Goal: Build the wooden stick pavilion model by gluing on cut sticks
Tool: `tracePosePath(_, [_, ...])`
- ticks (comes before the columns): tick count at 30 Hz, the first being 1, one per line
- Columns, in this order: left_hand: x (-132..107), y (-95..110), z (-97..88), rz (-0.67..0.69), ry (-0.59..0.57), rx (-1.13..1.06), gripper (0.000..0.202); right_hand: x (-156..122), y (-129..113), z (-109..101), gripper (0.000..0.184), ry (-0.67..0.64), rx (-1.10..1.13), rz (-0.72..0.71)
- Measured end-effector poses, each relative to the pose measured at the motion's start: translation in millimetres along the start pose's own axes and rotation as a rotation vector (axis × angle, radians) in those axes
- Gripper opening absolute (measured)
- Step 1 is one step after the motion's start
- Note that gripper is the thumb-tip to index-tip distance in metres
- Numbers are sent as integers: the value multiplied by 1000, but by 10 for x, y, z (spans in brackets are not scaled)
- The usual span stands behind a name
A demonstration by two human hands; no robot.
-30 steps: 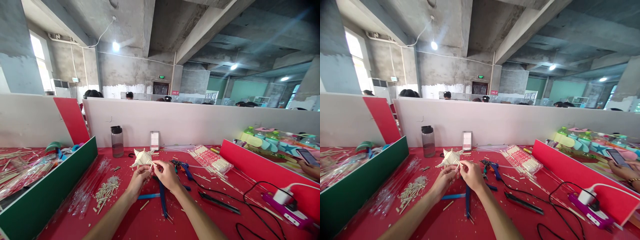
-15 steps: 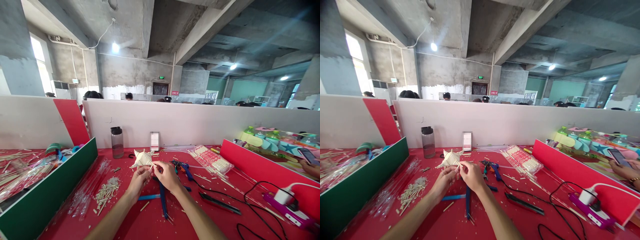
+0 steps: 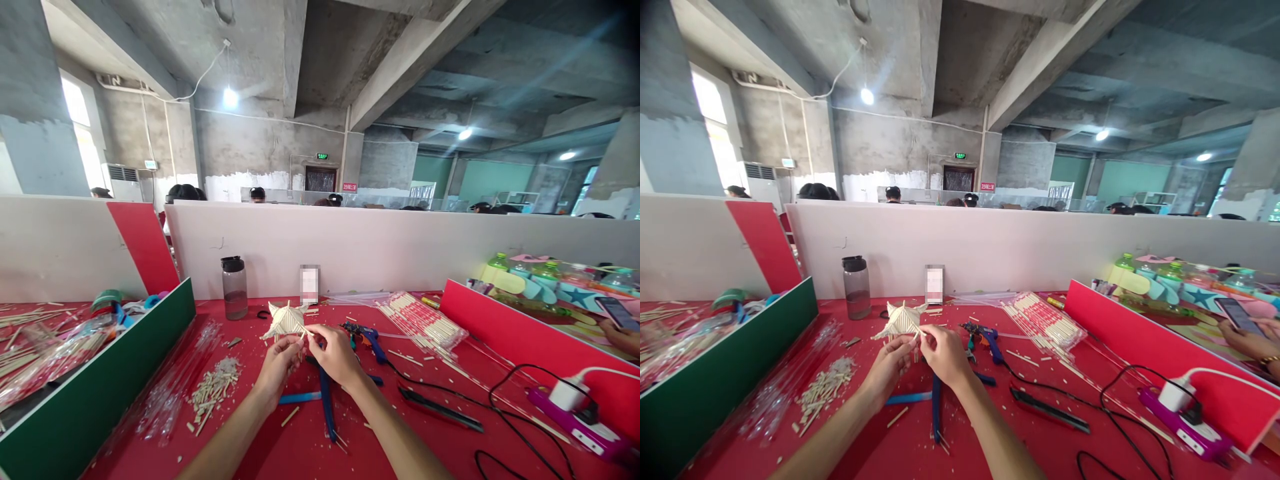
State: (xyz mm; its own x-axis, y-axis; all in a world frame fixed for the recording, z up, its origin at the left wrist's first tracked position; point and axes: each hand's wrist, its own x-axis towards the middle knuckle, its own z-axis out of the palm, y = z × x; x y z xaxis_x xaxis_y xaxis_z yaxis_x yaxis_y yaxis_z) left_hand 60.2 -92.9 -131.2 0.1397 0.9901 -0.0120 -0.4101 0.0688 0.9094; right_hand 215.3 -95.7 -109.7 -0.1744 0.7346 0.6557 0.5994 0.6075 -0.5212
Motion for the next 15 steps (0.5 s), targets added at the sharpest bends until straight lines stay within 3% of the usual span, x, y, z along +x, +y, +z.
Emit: tracePosePath(15, [10,-17,-20,21,-23,-5,32,-2,-32,-21,24,-7,2,-5])
